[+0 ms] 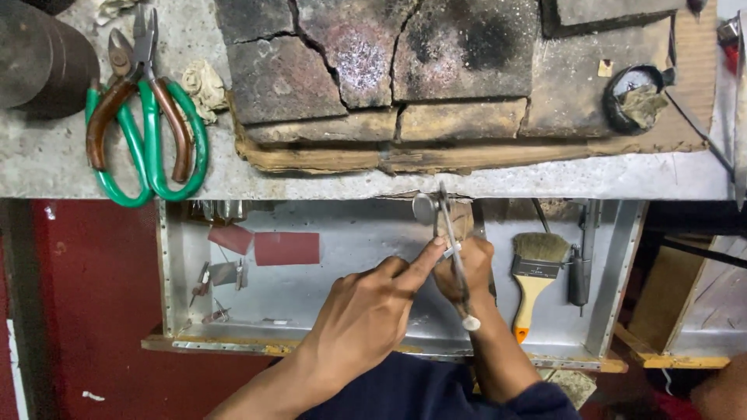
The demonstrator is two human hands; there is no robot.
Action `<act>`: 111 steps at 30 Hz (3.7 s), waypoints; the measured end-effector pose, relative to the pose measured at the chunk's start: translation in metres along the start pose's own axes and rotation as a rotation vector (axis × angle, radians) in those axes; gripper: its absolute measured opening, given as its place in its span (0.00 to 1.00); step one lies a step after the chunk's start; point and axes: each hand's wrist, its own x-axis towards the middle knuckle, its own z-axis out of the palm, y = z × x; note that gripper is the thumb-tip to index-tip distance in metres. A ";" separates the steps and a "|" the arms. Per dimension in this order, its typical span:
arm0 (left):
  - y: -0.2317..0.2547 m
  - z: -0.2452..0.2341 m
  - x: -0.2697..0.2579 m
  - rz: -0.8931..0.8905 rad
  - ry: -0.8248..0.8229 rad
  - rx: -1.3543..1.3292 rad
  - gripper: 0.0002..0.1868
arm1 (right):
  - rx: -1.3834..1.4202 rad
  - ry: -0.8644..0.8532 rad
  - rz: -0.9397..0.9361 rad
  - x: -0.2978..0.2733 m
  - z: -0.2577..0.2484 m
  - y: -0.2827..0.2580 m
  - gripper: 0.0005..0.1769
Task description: The person uses a hand file to smooth the edges of a small metal piece held with pliers. The person repeatedly files the same edge while adjusting the grip and angle of the piece.
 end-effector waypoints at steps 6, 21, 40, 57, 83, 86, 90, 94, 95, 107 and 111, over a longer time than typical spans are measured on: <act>-0.002 -0.003 0.001 0.039 0.044 -0.026 0.35 | -0.042 -0.105 0.306 -0.046 -0.017 -0.010 0.23; 0.000 -0.004 0.001 0.042 0.055 -0.013 0.36 | -0.121 -0.176 0.302 -0.044 -0.026 -0.007 0.21; -0.001 -0.001 -0.001 0.057 0.079 0.019 0.35 | 0.169 -0.089 -0.038 -0.005 -0.003 0.021 0.15; -0.002 -0.004 0.003 0.074 0.132 -0.050 0.32 | 0.073 -0.128 -0.004 -0.026 -0.008 0.017 0.06; -0.001 -0.025 -0.029 0.102 0.024 -0.201 0.34 | 0.863 -0.351 0.344 0.014 -0.073 -0.044 0.20; -0.007 -0.021 -0.026 0.063 -0.057 -0.145 0.37 | 1.126 -0.223 0.194 0.046 -0.106 -0.059 0.14; -0.007 -0.012 -0.023 0.082 -0.063 -0.083 0.36 | 1.130 -0.092 0.223 0.078 -0.137 -0.072 0.12; -0.011 -0.007 -0.024 0.099 -0.030 -0.116 0.36 | 0.970 0.035 0.476 0.093 -0.144 -0.073 0.15; -0.013 -0.007 -0.024 0.078 -0.030 -0.128 0.36 | 0.937 0.029 0.583 0.096 -0.143 -0.073 0.18; -0.016 -0.005 -0.024 0.040 0.016 -0.103 0.35 | 0.984 -0.078 0.582 0.097 -0.135 -0.079 0.20; -0.021 0.000 -0.023 0.093 0.047 -0.118 0.36 | 1.001 -0.095 0.593 0.097 -0.135 -0.075 0.20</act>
